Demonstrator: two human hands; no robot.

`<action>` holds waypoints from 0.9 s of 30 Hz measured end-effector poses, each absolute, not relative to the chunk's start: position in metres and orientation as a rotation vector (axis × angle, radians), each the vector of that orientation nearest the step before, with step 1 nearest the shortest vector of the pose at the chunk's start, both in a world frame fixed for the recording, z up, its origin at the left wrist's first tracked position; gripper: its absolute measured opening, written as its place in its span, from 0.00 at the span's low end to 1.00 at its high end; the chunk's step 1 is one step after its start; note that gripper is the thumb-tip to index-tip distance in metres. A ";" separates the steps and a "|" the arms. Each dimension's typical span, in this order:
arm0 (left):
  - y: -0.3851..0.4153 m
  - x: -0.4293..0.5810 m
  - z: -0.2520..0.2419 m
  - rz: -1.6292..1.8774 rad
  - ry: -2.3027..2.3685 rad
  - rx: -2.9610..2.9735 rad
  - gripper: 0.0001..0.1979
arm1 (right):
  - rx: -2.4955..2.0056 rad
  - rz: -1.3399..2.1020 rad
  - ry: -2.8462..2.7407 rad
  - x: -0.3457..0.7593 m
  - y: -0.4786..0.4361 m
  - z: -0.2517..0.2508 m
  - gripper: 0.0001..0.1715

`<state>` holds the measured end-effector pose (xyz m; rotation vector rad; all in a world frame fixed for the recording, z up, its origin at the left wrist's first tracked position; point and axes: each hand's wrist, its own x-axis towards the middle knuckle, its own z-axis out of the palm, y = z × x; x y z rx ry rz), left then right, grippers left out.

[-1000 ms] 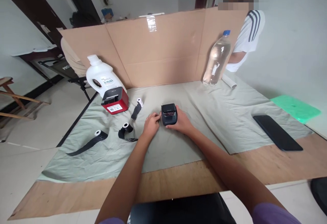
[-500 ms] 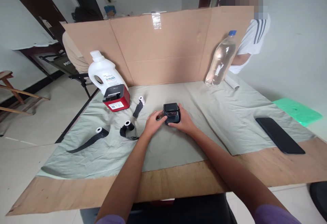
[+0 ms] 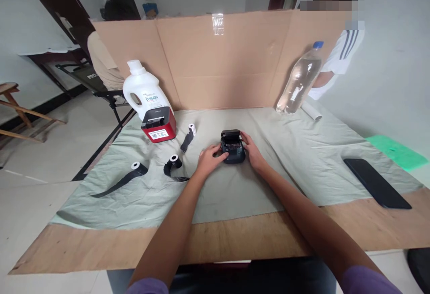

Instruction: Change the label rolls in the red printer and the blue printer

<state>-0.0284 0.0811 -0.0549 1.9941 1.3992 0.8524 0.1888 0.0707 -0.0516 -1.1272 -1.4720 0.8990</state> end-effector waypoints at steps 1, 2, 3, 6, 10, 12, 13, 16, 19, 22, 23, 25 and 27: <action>0.080 -0.028 -0.054 0.853 1.402 1.992 0.25 | -1.169 0.908 -1.502 0.191 0.077 -0.047 0.37; 0.080 -0.028 -0.054 0.851 1.402 1.989 0.25 | -1.229 0.906 -1.531 0.193 0.083 -0.042 0.36; 0.079 -0.028 -0.053 0.848 1.402 1.985 0.25 | -1.298 0.894 -1.562 0.194 0.088 -0.036 0.35; 0.079 -0.028 -0.053 0.843 1.413 1.973 0.26 | -1.469 0.795 -1.699 0.196 0.101 -0.017 0.32; 0.078 -0.027 -0.052 0.828 1.437 1.976 0.28 | -1.742 0.608 -1.991 0.189 0.116 0.006 0.22; 0.077 -0.027 -0.050 0.824 1.431 1.982 0.28 | -1.867 0.633 -2.150 0.184 0.126 0.016 0.16; 0.076 -0.027 -0.049 0.826 1.428 1.985 0.28 | -1.897 0.674 -2.214 0.181 0.131 0.021 0.14; 0.075 -0.027 -0.048 0.829 1.435 1.997 0.28 | -2.012 0.799 -2.288 0.171 0.141 0.033 0.16; 0.075 -0.028 -0.048 0.819 1.452 2.014 0.29 | -2.169 0.785 -2.274 0.162 0.142 0.040 0.19; 0.075 -0.027 -0.049 0.799 1.484 2.016 0.30 | -2.213 0.621 -2.235 0.159 0.138 0.046 0.21; 0.075 -0.027 -0.049 0.799 1.490 2.015 0.31 | -2.218 0.558 -2.212 0.159 0.137 0.050 0.22; 0.076 -0.027 -0.048 0.805 1.486 2.028 0.30 | -2.154 0.509 -2.116 0.157 0.132 0.061 0.22; 0.076 -0.027 -0.048 0.800 1.477 2.045 0.28 | -1.953 0.624 -1.973 0.148 0.125 0.078 0.19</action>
